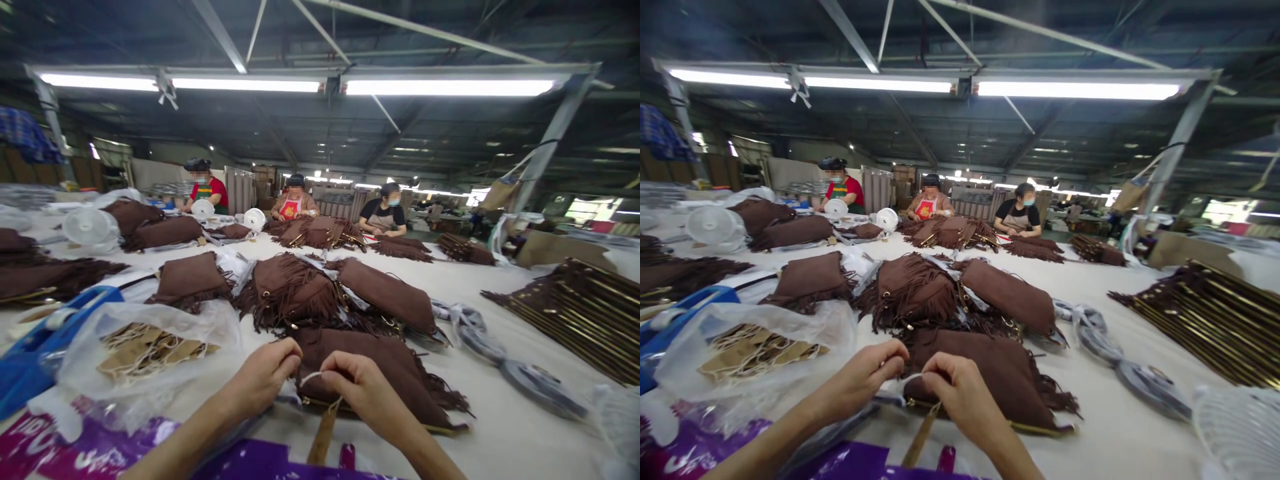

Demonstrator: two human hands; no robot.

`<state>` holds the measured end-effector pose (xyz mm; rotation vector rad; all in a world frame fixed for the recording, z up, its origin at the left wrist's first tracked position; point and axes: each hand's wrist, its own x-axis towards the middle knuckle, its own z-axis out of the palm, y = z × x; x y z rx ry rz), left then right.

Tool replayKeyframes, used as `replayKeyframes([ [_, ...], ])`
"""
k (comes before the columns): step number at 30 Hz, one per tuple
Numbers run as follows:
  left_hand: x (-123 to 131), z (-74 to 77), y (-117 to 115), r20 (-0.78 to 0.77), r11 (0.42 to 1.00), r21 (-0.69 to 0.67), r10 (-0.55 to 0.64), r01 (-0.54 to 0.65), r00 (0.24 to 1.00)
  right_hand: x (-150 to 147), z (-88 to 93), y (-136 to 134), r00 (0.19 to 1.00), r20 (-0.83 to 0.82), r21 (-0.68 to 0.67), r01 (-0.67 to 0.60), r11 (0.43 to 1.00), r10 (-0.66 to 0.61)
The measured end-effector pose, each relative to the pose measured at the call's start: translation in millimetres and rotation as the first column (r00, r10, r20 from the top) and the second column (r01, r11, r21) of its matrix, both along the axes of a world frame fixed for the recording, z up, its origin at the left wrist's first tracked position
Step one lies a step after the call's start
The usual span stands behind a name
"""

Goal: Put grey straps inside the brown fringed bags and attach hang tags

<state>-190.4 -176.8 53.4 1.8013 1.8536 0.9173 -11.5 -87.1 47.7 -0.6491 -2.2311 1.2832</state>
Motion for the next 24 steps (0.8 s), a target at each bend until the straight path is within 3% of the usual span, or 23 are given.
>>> replayKeyframes([
  [3, -6, -23.1, -1, -0.150, 0.996, -0.082, 0.029, -0.042, 0.988, -5, -9.7, 7, 0.999, 0.052, 0.207, -0.017, 0.978, 0.006],
  [7, -4, -30.6, -7, -0.256, 0.985, -0.175, -0.033, -0.013, 0.966, -20, -32.9, 13, 0.997, 0.078, 0.229, 0.009, 0.973, -0.028],
  [11, -6, -20.9, -11, -0.194, 0.960, -0.270, -0.125, 0.069, 0.973, -27, -51.3, 19, 0.996, 0.085, 0.176, 0.018, 0.984, -0.033],
  [16, -9, -15.8, 1, -0.074, 0.974, -0.224, -0.001, -0.015, 0.997, -24, -55.0, 21, 0.998, 0.061, 0.123, -0.008, 0.992, 0.000],
  [21, -3, -21.3, 18, -0.106, 0.973, -0.230, -0.038, 0.013, 0.994, -23, -56.6, 20, 1.000, 0.002, 0.132, 0.013, 0.991, -0.013],
  [24, -3, -28.3, 28, 0.101, 0.958, -0.286, -0.005, 0.034, 0.995, -22, -56.7, 19, 0.999, -0.035, 0.140, 0.026, 0.990, -0.021],
])
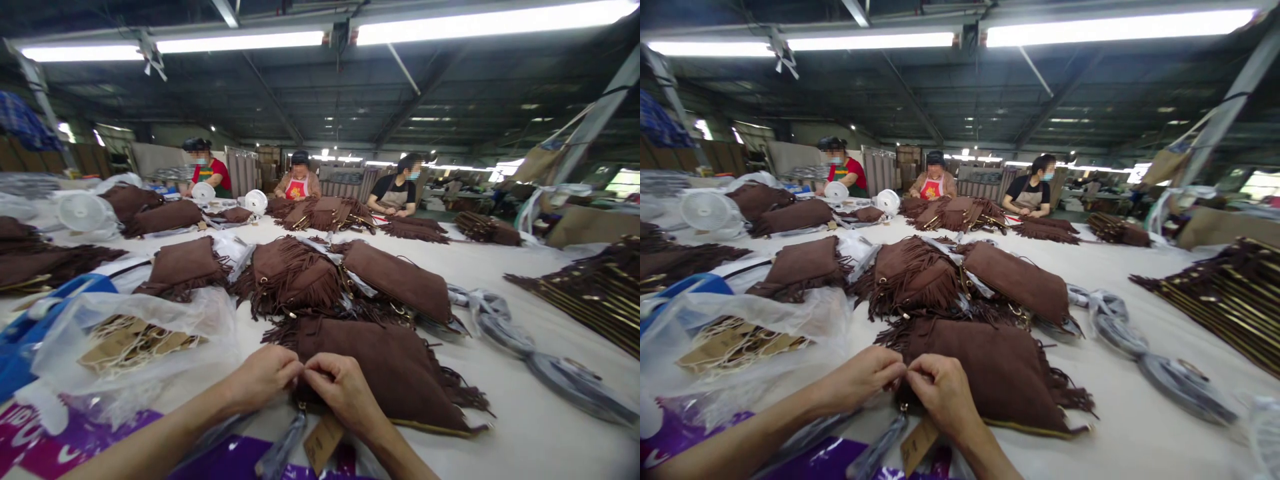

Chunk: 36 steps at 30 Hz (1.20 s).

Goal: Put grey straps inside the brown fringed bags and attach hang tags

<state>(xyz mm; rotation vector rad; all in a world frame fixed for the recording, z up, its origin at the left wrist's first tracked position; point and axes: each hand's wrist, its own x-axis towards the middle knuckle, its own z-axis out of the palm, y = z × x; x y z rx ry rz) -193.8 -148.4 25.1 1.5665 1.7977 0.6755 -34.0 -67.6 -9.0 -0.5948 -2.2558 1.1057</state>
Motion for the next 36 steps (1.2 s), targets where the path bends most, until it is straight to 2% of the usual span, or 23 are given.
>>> replayKeyframes([
  [3, -3, -2.9, 7, 0.184, 0.999, -0.020, 0.034, -0.030, 0.982, 0, 0.6, 0, 0.998, -0.055, -0.054, 0.000, 0.999, -0.003],
  [8, -7, 5.0, 4, 0.298, 0.992, -0.068, 0.123, -0.108, 0.946, -4, -0.8, 1, 0.994, -0.109, -0.227, -0.031, 0.973, 0.006],
  [15, -11, 12.2, -11, 0.401, 0.983, -0.150, 0.159, -0.107, 0.902, -14, 7.7, -1, 0.996, -0.057, -0.436, -0.084, 0.896, 0.066],
  [17, -11, 11.5, -13, 0.351, 0.984, -0.153, 0.138, -0.088, 0.926, -17, 8.8, -1, 0.996, -0.049, -0.443, -0.089, 0.892, 0.075],
  [21, -12, 4.5, -12, 0.122, 0.994, -0.100, 0.056, -0.044, 0.991, -20, 1.4, 1, 0.995, -0.059, -0.396, -0.100, 0.913, 0.084],
  [24, -13, -0.9, -14, 0.005, 0.996, -0.054, 0.074, -0.073, 0.997, -17, -5.4, 6, 0.995, -0.067, -0.342, -0.091, 0.935, 0.073],
  [27, -9, -3.5, -21, -0.230, 0.998, -0.034, 0.042, -0.051, 0.972, -11, -6.6, 9, 0.998, -0.050, -0.286, -0.059, 0.956, 0.046],
  [30, -1, -8.0, -27, -0.438, 0.998, -0.059, -0.043, 0.019, 0.898, -7, -3.0, 9, 0.998, 0.000, -0.229, -0.055, 0.972, 0.057],
  [33, 2, -16.2, -27, -0.459, 0.999, -0.039, 0.003, -0.024, 0.888, -5, 1.2, 7, 0.996, 0.052, -0.176, -0.059, 0.983, 0.069],
  [36, 0, -21.6, -22, -0.394, 0.995, -0.045, 0.068, -0.093, 0.917, -5, 2.9, 5, 0.993, 0.089, -0.155, -0.060, 0.986, 0.074],
])
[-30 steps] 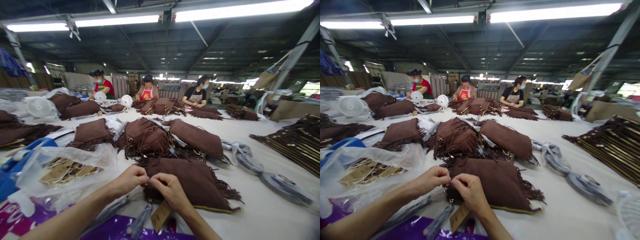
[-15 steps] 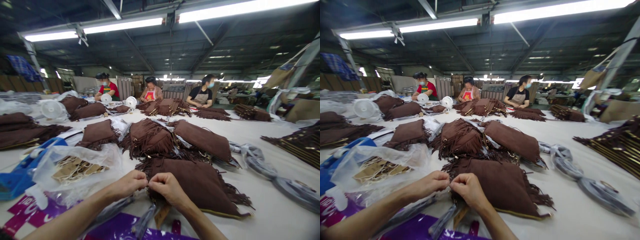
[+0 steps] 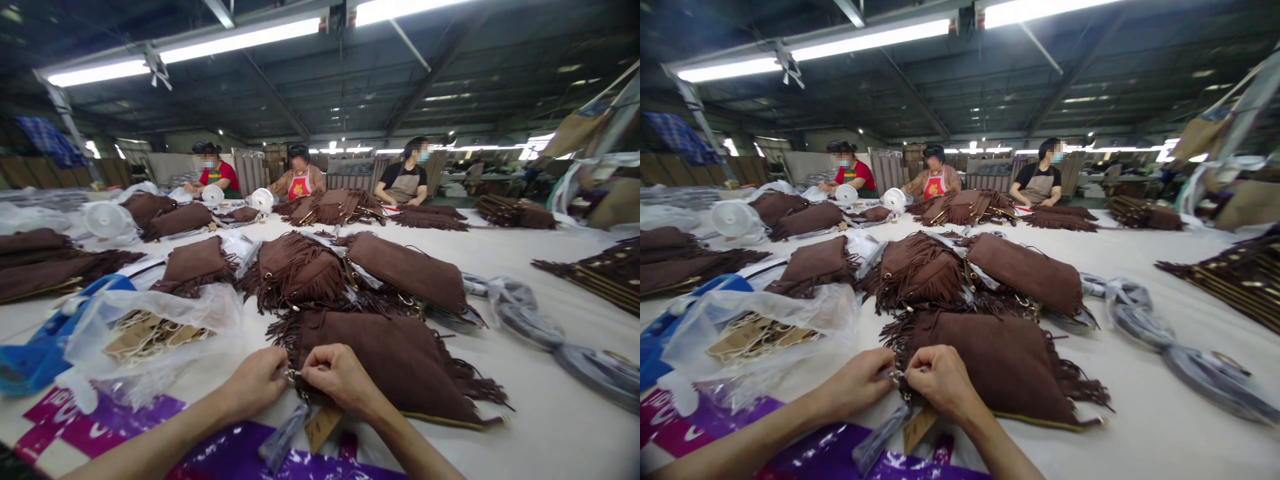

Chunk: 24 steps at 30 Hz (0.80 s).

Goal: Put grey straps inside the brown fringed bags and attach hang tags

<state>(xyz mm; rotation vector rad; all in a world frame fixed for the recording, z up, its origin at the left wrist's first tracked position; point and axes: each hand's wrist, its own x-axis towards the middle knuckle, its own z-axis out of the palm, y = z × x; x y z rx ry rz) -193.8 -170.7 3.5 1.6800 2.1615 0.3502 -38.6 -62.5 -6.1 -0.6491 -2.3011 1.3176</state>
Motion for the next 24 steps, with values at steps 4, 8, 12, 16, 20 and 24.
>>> replayKeyframes([
  [4, -5, 2.5, 4, 0.201, 0.999, -0.023, 0.045, -0.041, 0.978, 0, -0.7, 0, 1.000, 0.018, 0.023, -0.004, 1.000, 0.003],
  [8, -3, 8.8, 6, 0.419, 0.989, -0.119, 0.130, -0.088, 0.899, -1, -1.5, 1, 0.999, 0.031, 0.062, -0.010, 0.998, 0.008],
  [12, 1, 12.4, 9, 0.473, 0.984, -0.159, 0.144, -0.076, 0.869, -2, -1.9, 2, 0.998, 0.054, 0.111, -0.017, 0.994, 0.012],
  [16, 0, 11.5, 10, 0.496, 0.981, -0.172, 0.163, -0.087, 0.853, -2, -1.6, 4, 0.998, 0.055, 0.112, -0.036, 0.993, 0.030],
  [20, -4, 7.1, 8, 0.484, 0.987, -0.145, 0.129, -0.066, 0.865, -4, 2.0, 6, 0.995, 0.081, 0.113, -0.069, 0.991, 0.060],
  [24, -6, 5.0, 7, 0.437, 0.994, -0.098, 0.096, -0.059, 0.894, -7, 10.3, 6, 0.985, 0.170, 0.204, -0.076, 0.976, 0.041],
])
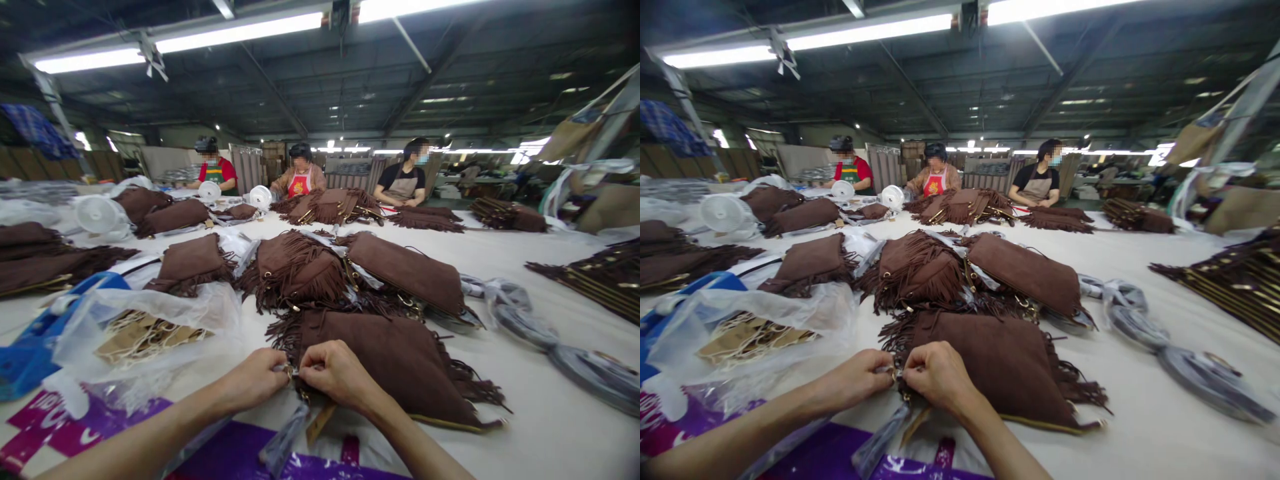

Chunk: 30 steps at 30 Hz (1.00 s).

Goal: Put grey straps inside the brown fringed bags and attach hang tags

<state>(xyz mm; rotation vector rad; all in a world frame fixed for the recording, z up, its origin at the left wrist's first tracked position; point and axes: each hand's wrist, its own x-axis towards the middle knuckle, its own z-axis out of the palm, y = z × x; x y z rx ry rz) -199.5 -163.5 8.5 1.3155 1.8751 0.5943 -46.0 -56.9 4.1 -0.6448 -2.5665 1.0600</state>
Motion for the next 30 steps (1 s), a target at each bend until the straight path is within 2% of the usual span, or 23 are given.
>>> replayKeyframes([
  [9, -2, 3.3, -1, -0.106, 0.996, 0.076, -0.027, 0.035, 0.994, -12, 24.6, -1, 0.985, 0.167, 0.215, -0.074, 0.974, 0.038],
  [14, -1, 4.5, -1, -0.165, 0.994, 0.101, -0.010, 0.028, 0.986, -19, 30.3, 0, 0.980, 0.193, 0.260, -0.099, 0.960, 0.049],
  [17, -2, 5.1, -2, -0.173, 0.994, 0.109, 0.000, 0.019, 0.985, -20, 30.5, 4, 0.979, 0.180, 0.216, -0.133, 0.967, 0.095],
  [22, -7, 1.8, -2, -0.146, 0.994, 0.108, 0.002, 0.014, 0.989, -18, 26.4, 17, 0.971, 0.094, 0.001, -0.222, 0.975, 0.221],
  [30, -8, -0.9, -1, -0.119, 0.995, 0.093, -0.008, 0.020, 0.993, -21, 22.6, 23, 0.960, 0.136, 0.003, -0.247, 0.969, 0.244],
])
